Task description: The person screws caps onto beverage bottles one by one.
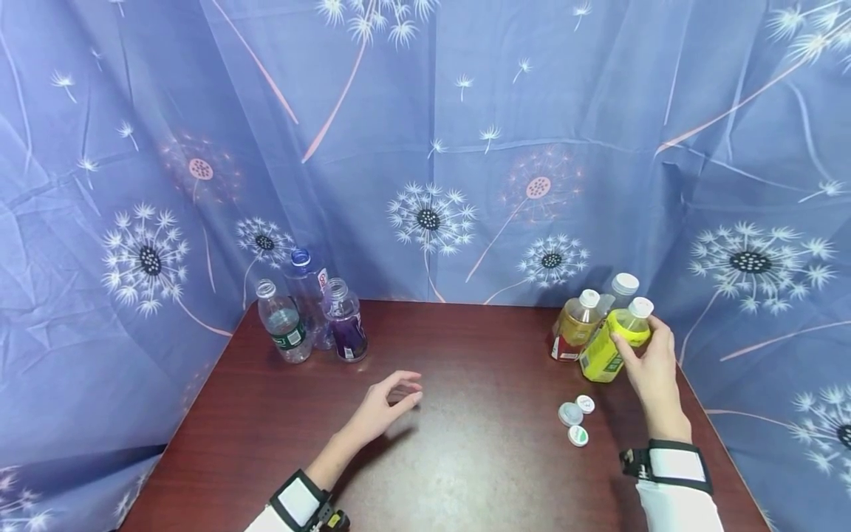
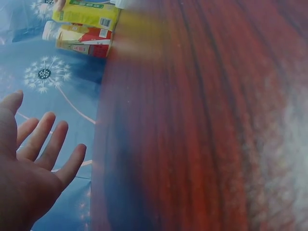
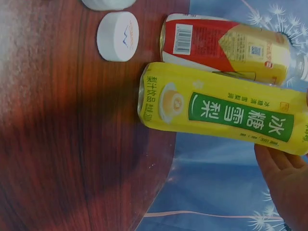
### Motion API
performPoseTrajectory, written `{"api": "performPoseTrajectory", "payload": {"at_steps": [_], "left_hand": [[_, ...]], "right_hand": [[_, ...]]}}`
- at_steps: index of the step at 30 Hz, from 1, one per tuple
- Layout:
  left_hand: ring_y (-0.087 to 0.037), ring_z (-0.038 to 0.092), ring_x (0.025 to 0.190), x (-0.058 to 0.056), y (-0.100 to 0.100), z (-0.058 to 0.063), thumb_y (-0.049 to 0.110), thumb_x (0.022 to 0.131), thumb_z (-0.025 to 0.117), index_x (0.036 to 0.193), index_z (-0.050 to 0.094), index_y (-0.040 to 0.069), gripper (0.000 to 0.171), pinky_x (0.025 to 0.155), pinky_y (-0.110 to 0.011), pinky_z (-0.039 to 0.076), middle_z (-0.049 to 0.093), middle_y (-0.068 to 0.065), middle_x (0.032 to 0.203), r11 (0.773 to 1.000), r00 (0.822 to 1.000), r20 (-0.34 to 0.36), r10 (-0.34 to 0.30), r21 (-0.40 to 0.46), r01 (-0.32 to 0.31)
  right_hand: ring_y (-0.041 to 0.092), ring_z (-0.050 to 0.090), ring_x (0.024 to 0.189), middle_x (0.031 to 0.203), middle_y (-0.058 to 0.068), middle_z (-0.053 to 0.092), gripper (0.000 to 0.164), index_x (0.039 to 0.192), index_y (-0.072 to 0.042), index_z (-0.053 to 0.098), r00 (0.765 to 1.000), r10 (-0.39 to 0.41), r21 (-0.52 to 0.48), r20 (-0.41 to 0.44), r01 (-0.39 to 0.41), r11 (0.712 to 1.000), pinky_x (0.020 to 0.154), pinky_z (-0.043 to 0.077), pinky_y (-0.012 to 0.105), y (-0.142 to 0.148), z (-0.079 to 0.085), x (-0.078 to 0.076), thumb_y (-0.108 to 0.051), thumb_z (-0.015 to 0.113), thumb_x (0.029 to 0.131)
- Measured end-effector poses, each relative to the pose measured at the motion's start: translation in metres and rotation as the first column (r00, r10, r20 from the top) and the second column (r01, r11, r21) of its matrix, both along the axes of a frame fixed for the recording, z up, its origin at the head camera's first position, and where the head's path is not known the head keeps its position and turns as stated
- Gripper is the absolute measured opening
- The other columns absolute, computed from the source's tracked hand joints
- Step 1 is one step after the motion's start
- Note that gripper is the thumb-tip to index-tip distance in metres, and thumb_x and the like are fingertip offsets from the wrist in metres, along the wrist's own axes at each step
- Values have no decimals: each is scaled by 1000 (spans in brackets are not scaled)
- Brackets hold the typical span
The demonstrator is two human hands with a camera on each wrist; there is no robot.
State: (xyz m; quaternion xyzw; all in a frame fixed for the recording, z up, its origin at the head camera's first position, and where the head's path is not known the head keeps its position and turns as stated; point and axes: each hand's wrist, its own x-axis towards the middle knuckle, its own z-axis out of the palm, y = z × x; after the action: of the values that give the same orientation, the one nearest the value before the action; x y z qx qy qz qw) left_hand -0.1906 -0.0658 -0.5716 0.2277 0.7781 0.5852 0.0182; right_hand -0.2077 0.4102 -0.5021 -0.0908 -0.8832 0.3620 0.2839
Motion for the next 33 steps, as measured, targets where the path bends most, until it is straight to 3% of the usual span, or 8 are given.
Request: {"api": "performPoseTrajectory", "payload": {"at_steps": [2,5,14,21,25,29,33], "left_hand": [[-20,74,100,0,-1,0,19,100,72,127,66,-3,35,91,-32,61,76,-10,108,1000,1000,3,3,-12,-3],[-20,74,95,1,-3,1,20,99,73,122,68,-4,34,89,-32,62,77,-10,105,1000,1000,-6,11,-7,-11],[-24,74,93,1,-4,6,17,99,72,120,69,-2,28,87,-34,62,77,-9,105,1000,1000,8,24,1,-24],[-17,74,92,2,-6,5,24,101,71,121,69,-1,33,86,-29,61,78,-7,106,999,1000,1,12,-35,-12],[-14,74,88,2,-7,5,26,101,70,116,72,4,27,84,-28,61,78,-4,104,999,1000,7,24,-42,-24],[-12,73,85,3,-7,8,28,101,70,113,74,9,23,82,-27,60,78,-1,103,998,999,12,37,-45,-36],[-13,73,86,4,-7,10,27,101,71,113,73,8,23,83,-28,60,78,-1,101,998,999,-3,43,-39,-43]], "right_hand": [[-10,37,94,134,29,45,64,150,8,37,1000,10,-21,17,-10,1000,76,34,1,2,0,-1,-7,70,98],[-15,37,91,134,28,44,64,150,8,36,1000,25,-36,15,-24,999,75,34,-2,4,1,-4,-7,70,98],[-16,39,90,135,24,45,65,151,8,36,999,40,-72,15,-39,997,75,36,-2,6,1,-12,-10,70,98],[-14,40,96,139,27,43,71,152,9,32,997,72,-105,40,-68,992,77,38,-2,8,-2,-8,-13,71,97],[-6,49,107,142,18,44,79,156,2,28,998,20,-196,53,-9,980,85,43,0,4,-1,-2,-15,75,95],[-1,51,114,130,-9,47,73,154,-9,39,989,-125,-247,-75,103,963,90,44,5,-8,5,11,-16,77,92],[-6,52,99,115,-27,43,52,140,-4,58,950,-179,-202,-256,129,971,80,44,8,-26,15,25,-15,76,92]]}}
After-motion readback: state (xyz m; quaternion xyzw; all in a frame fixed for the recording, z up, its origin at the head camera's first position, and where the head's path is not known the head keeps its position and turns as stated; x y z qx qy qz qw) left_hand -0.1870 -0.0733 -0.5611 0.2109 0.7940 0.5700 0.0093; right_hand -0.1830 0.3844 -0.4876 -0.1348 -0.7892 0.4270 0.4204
